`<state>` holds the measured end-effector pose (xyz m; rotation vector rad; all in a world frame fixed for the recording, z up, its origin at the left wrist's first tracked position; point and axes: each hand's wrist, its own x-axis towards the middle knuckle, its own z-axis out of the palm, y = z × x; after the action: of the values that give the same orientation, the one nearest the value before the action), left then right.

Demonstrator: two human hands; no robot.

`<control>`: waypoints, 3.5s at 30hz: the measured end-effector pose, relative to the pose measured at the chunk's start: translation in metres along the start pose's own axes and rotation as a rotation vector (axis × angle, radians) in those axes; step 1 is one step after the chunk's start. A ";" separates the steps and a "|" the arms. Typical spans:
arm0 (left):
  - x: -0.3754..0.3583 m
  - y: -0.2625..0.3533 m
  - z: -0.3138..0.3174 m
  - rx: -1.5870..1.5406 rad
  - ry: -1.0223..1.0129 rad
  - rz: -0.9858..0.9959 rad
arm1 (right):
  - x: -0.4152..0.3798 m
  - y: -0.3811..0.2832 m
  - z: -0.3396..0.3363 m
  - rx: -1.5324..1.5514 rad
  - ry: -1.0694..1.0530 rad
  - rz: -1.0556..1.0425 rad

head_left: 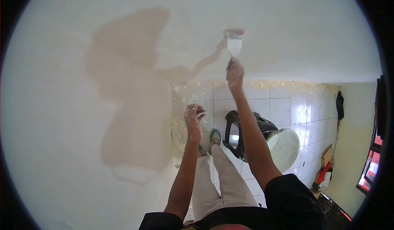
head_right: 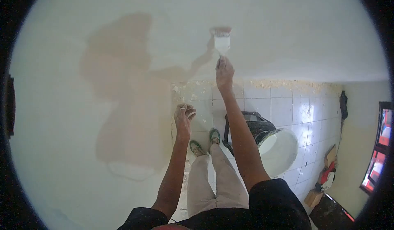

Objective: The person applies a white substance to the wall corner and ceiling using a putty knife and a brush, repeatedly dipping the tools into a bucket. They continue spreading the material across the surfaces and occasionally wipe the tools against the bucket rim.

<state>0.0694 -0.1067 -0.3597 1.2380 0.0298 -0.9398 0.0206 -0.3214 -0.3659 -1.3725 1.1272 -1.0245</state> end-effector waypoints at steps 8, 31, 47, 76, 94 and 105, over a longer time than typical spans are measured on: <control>-0.006 -0.033 0.007 0.040 -0.019 -0.066 | -0.040 0.074 -0.056 -0.075 -0.012 0.554; -0.023 -0.042 0.076 0.069 -0.118 -0.098 | -0.006 -0.085 -0.095 -0.034 -0.102 0.501; -0.017 -0.045 0.111 0.149 -0.194 -0.075 | 0.016 -0.081 -0.145 -0.975 0.087 -0.166; -0.167 -0.022 -0.013 0.127 -0.109 -0.052 | -0.195 -0.069 -0.235 0.057 -0.157 0.257; -0.216 -0.170 0.060 0.363 -0.242 -0.143 | -0.243 -0.032 -0.476 -1.109 -0.409 0.434; -0.215 -0.289 0.114 1.016 -0.027 0.488 | -0.199 0.171 -0.406 -1.957 -1.007 -0.440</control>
<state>-0.2988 -0.0773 -0.4378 2.0266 -0.8258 -0.5164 -0.4305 -0.2075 -0.4976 -3.0831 0.7734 1.0952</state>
